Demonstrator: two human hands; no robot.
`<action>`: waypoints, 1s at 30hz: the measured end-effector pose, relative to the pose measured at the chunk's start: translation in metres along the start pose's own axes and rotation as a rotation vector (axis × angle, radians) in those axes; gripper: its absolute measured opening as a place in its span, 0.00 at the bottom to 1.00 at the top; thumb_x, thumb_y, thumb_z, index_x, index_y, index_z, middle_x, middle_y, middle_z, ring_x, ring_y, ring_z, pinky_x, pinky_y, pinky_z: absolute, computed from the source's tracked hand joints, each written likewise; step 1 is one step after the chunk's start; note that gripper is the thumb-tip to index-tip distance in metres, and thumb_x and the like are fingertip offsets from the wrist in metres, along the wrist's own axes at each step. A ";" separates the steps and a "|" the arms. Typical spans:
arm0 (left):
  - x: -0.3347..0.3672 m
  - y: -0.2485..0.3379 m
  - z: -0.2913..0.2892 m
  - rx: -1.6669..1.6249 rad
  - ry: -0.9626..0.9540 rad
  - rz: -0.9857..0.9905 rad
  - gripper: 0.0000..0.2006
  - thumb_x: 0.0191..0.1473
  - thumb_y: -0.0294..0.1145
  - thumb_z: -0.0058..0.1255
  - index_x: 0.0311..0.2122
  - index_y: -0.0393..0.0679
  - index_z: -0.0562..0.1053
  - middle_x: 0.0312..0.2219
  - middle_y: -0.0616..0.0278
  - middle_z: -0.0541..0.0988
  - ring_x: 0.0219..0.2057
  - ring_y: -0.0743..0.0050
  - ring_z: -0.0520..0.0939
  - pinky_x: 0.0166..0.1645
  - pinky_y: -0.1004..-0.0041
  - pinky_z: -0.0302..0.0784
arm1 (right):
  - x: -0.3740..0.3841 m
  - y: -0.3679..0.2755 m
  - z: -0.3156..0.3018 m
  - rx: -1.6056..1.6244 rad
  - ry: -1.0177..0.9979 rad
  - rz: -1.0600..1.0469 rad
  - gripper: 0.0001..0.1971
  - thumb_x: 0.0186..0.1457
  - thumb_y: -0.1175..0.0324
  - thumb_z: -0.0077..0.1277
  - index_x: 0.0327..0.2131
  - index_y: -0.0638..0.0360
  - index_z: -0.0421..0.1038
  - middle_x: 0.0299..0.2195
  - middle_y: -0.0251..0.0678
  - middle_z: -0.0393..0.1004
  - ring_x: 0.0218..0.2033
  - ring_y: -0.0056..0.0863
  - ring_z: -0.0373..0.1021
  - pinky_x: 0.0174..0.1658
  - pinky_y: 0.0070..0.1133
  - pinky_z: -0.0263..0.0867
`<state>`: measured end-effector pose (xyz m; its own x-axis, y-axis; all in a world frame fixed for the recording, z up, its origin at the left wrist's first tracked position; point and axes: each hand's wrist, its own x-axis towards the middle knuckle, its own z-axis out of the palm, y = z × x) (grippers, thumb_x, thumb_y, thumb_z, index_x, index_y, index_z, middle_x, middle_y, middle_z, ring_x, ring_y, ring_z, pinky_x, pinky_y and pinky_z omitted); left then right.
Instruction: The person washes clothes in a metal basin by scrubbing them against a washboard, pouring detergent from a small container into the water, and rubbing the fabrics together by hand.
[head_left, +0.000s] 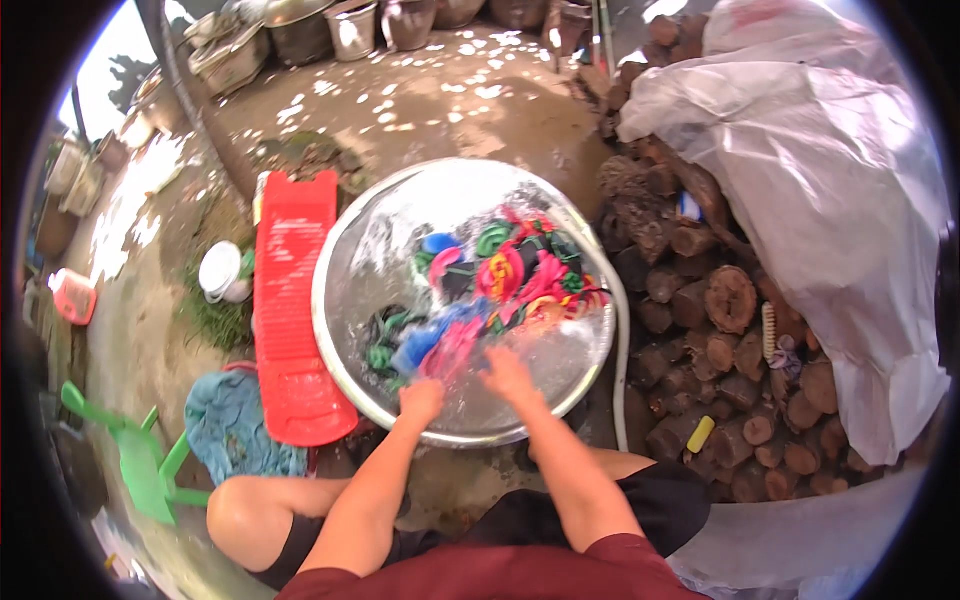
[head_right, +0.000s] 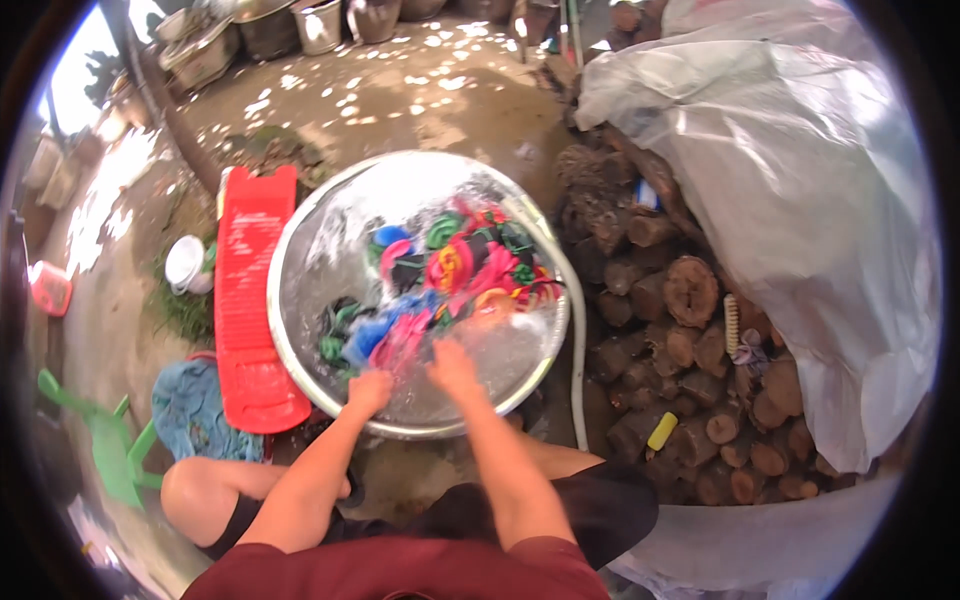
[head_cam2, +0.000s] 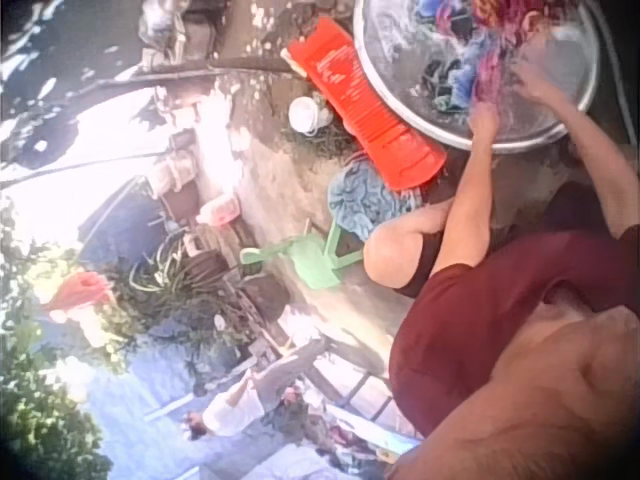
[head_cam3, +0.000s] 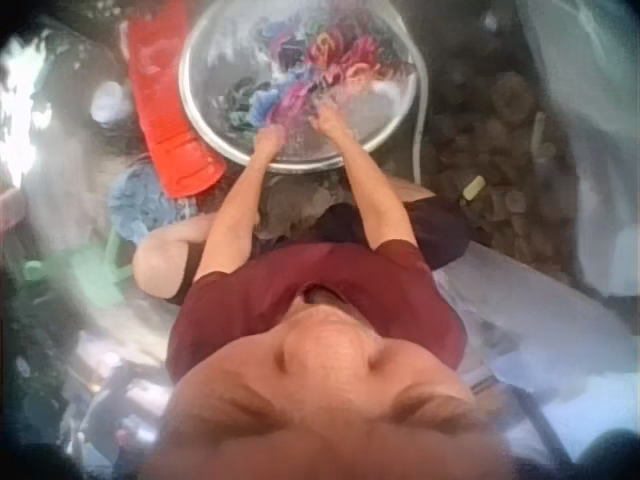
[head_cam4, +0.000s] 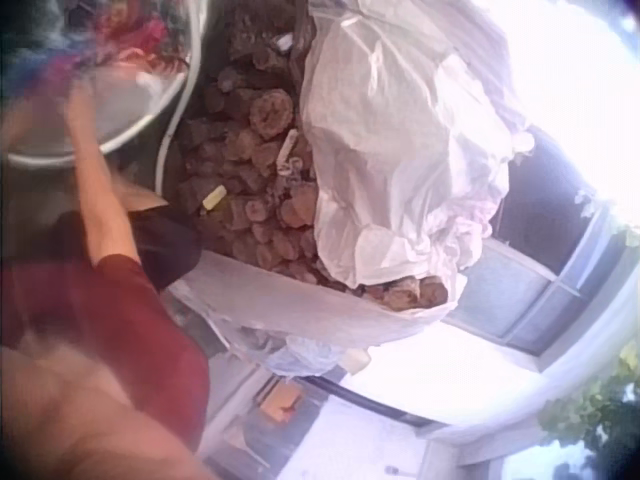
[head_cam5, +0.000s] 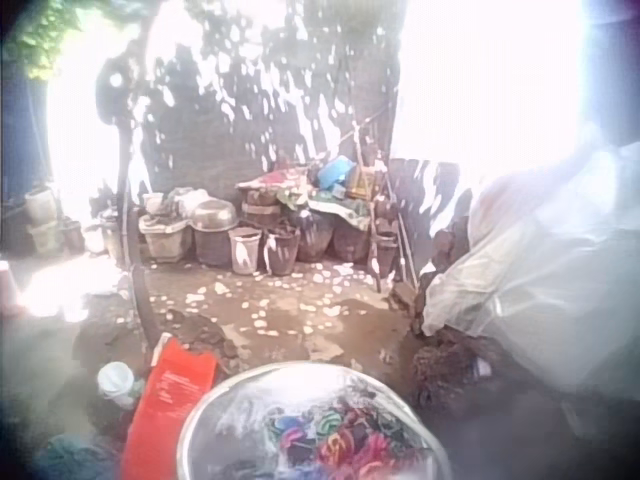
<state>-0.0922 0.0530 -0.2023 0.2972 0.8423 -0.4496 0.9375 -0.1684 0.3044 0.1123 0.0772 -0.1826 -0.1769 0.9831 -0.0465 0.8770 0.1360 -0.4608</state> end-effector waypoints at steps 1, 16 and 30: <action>0.004 -0.010 0.002 -0.563 -0.017 -0.116 0.09 0.50 0.35 0.44 0.31 0.40 0.70 0.22 0.56 0.74 0.24 0.61 0.78 0.30 0.64 0.73 | -0.002 -0.007 0.013 0.050 -0.078 0.100 0.17 0.46 0.63 0.53 0.39 0.63 0.69 0.38 0.46 0.72 0.43 0.43 0.68 0.42 0.35 0.66; -0.025 0.022 -0.035 -0.614 -0.018 -0.127 0.25 0.35 0.56 0.59 0.36 0.48 0.78 0.34 0.56 0.80 0.34 0.63 0.81 0.40 0.65 0.74 | -0.037 0.015 0.006 1.126 -0.107 0.739 0.06 0.51 0.66 0.50 0.31 0.56 0.68 0.21 0.29 0.66 0.19 0.21 0.62 0.21 0.21 0.61; -0.024 0.081 -0.183 -1.006 0.544 0.349 0.06 0.45 0.29 0.52 0.28 0.38 0.77 0.26 0.63 0.79 0.27 0.78 0.77 0.34 0.77 0.73 | -0.029 -0.028 -0.062 1.621 -0.114 0.994 0.17 0.52 0.59 0.47 0.43 0.57 0.70 0.40 0.39 0.74 0.41 0.36 0.71 0.44 0.31 0.69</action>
<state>-0.0566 0.1125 -0.0131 0.1648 0.9778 0.1291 0.1874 -0.1596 0.9692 0.1202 0.0521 -0.1133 -0.0280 0.6021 -0.7979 -0.5249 -0.6882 -0.5009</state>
